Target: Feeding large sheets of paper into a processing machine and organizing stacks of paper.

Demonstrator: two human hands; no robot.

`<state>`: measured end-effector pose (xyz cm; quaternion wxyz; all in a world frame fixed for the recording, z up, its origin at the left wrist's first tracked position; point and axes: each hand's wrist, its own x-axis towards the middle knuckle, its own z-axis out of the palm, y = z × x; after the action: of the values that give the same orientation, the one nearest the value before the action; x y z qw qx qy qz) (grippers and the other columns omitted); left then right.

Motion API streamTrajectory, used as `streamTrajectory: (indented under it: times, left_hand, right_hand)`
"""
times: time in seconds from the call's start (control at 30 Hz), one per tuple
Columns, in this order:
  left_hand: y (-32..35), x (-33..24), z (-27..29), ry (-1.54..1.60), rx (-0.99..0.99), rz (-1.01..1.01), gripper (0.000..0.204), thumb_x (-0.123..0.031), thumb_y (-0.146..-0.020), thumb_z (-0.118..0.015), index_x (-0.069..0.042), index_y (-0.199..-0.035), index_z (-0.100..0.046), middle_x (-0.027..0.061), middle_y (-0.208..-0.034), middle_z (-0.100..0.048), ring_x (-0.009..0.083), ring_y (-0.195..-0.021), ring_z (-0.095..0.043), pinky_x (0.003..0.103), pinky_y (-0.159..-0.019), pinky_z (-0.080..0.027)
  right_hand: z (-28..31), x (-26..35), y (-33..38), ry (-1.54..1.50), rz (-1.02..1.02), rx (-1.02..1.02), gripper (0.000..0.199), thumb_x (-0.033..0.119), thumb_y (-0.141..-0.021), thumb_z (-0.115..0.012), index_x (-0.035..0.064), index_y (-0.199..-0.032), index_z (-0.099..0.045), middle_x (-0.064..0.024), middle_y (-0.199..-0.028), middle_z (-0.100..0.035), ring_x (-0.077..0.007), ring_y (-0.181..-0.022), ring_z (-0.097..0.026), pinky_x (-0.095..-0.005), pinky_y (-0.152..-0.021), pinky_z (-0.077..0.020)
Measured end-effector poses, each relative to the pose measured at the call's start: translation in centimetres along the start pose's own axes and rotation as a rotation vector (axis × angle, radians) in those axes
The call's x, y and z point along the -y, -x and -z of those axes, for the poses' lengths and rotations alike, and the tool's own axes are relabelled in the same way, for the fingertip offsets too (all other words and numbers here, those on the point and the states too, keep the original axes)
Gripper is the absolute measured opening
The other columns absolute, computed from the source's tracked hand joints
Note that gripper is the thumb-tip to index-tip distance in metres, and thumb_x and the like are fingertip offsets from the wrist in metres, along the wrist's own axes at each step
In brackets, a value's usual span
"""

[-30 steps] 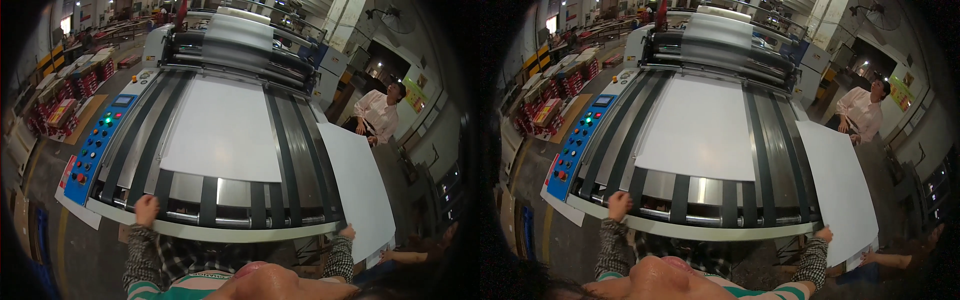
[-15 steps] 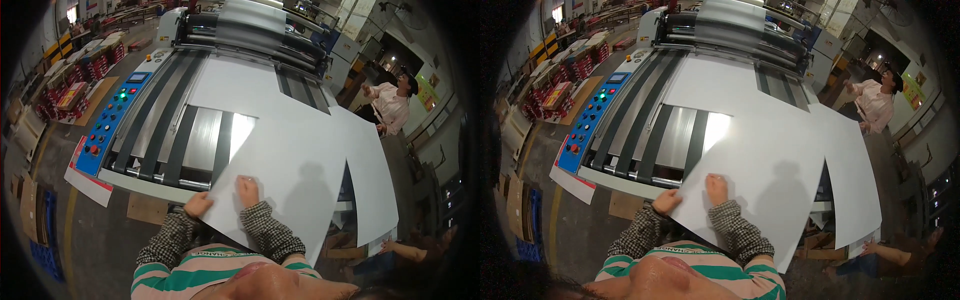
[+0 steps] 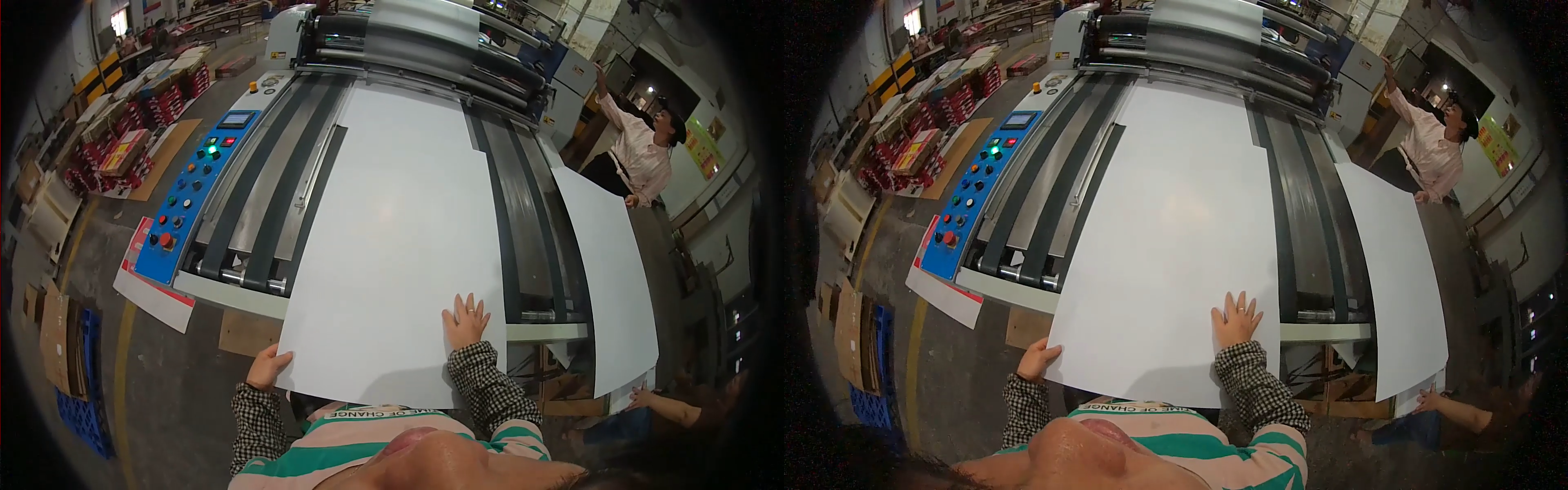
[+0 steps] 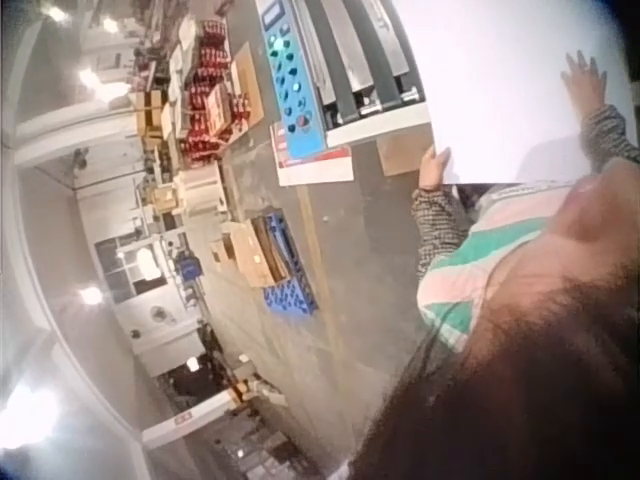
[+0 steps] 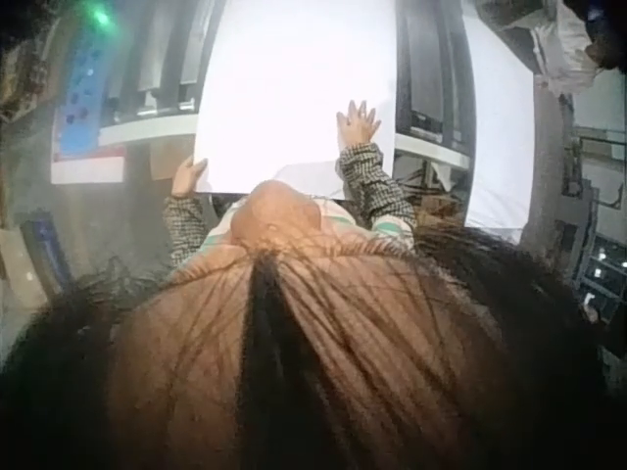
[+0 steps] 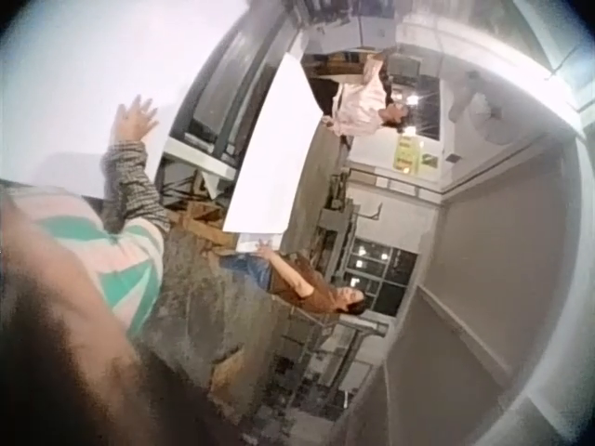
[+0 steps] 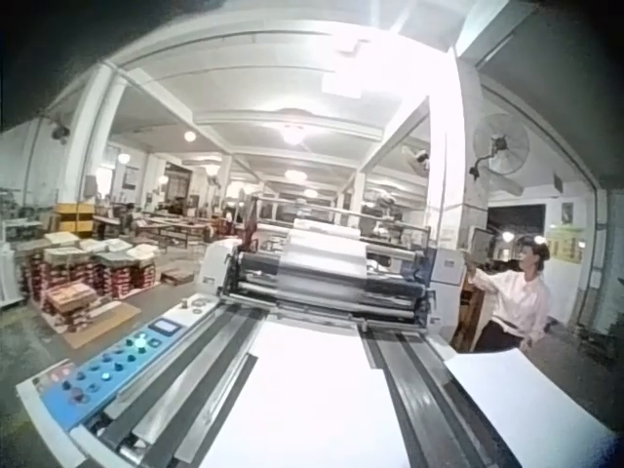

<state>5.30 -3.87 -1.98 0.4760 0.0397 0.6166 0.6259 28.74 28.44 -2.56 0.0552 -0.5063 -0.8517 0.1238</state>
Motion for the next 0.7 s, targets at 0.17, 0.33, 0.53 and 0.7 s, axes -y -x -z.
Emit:
streamTrajectory:
  times: [0.17,0.33,0.53,0.7]
  left_hand:
    - [-2.1,-1.3,0.2,0.041,-0.022,-0.078,0.029,-0.008,-0.075,-0.053,0.004,-0.101,-0.052,0.009,-0.09,-0.057,0.0153,-0.077,-0.055,0.026,-0.068,-0.044]
    - [-5.9,-3.7,1.5,0.014,-0.033,-0.118,0.025,-0.008,-0.074,-0.053,0.004,-0.096,-0.053,0.008,-0.082,-0.058,0.0146,-0.073,-0.055,0.026,-0.066,-0.044]
    - [-9.1,-8.5,1.5,-0.113,-0.362,-0.435,0.022,-0.014,-0.082,-0.048,0.002,-0.098,-0.047,0.0078,-0.073,-0.055,0.0123,-0.059,-0.053,0.021,-0.049,-0.043]
    - [-9.1,-10.2,-0.8,-0.145,-0.311,-0.526,0.019,-0.014,-0.083,-0.047,0.002,-0.093,-0.05,0.0083,-0.074,-0.055,0.0127,-0.06,-0.054,0.022,-0.051,-0.045]
  right_hand:
    - [-0.2,1.5,-3.3,-0.012,0.072,0.038,0.055,0.041,-0.078,-0.044,0.0123,-0.125,-0.034,-0.0158,-0.134,-0.018,-0.0352,-0.124,-0.007,-0.0495,-0.098,-0.0016]
    - [-0.9,3.6,-8.0,0.024,0.069,0.082,0.058,0.043,-0.079,-0.043,0.013,-0.126,-0.031,-0.0146,-0.135,-0.015,-0.0353,-0.124,-0.006,-0.0488,-0.099,-0.0017]
    - [0.3,4.7,-14.9,0.031,0.075,0.074,0.052,0.038,-0.08,-0.045,0.0114,-0.124,-0.035,-0.0158,-0.133,-0.019,-0.0339,-0.123,-0.011,-0.0488,-0.099,-0.0068]
    - [-1.0,-3.3,-18.9,-0.279,0.291,-0.336,0.029,0.026,-0.076,-0.051,0.0051,-0.095,-0.057,-0.0182,-0.113,-0.045,-0.0322,-0.109,-0.037,-0.0435,-0.09,-0.0289]
